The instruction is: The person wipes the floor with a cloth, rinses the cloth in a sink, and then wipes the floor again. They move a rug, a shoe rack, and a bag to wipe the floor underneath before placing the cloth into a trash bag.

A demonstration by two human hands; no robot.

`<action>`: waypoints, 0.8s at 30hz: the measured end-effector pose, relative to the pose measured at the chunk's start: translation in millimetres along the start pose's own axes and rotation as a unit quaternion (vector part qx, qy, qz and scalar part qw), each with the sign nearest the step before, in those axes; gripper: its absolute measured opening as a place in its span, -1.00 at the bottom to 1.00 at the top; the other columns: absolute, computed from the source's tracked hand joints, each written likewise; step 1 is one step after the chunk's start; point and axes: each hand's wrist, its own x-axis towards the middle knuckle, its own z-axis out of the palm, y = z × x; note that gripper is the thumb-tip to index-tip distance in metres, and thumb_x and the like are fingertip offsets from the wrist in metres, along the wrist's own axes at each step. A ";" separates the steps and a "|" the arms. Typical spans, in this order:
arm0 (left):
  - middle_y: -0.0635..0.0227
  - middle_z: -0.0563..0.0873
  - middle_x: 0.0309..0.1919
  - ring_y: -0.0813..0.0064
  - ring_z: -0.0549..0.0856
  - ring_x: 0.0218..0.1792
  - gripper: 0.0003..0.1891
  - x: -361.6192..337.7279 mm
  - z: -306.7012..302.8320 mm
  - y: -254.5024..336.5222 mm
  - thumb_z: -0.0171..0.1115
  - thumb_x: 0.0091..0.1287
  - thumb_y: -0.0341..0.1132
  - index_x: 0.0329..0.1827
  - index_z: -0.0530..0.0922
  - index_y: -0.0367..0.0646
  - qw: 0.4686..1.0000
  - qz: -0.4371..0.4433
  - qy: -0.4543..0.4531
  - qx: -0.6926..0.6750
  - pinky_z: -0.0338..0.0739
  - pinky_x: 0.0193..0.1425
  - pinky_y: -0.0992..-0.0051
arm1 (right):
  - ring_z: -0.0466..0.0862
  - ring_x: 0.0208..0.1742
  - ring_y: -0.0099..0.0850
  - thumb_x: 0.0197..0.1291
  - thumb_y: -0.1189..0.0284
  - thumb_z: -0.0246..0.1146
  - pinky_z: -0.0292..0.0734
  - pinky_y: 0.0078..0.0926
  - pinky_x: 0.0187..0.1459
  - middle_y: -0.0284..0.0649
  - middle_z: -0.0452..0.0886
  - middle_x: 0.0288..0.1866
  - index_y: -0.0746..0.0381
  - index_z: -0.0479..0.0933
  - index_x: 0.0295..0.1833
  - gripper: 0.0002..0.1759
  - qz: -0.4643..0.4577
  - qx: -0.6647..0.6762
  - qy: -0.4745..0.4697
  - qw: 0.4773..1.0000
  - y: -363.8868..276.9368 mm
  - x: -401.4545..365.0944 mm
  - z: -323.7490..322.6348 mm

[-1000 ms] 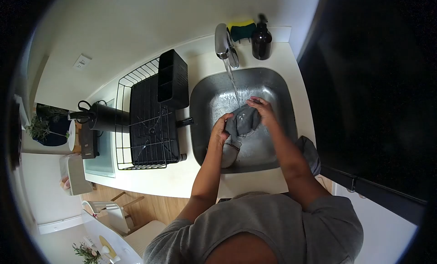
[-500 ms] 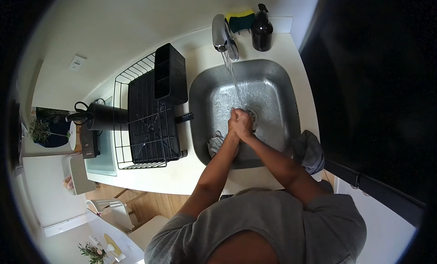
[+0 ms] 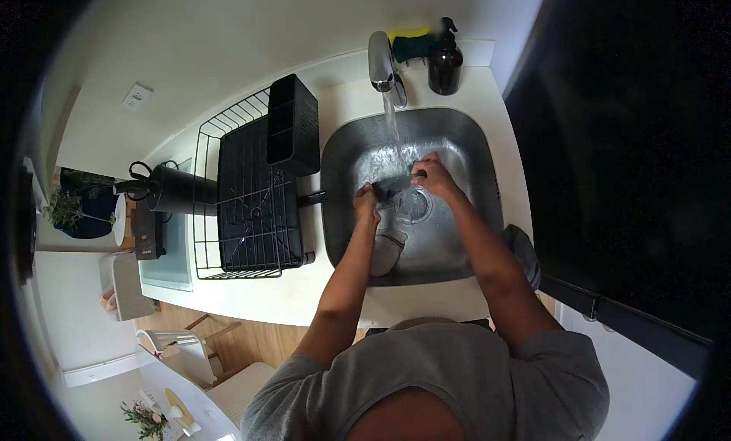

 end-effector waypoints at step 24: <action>0.19 0.66 -0.08 0.20 0.63 -0.01 -0.77 -119.4 23.8 81.3 0.03 0.35 -0.27 0.01 0.52 -0.05 0.791 -0.336 -0.211 -0.465 0.49 0.16 0.08 | 0.52 -0.30 -0.59 0.24 0.54 0.26 0.48 -0.58 -0.16 -0.32 0.53 -0.41 0.21 0.46 -0.14 -0.87 0.000 0.599 0.183 0.780 -76.6 -59.5 20.8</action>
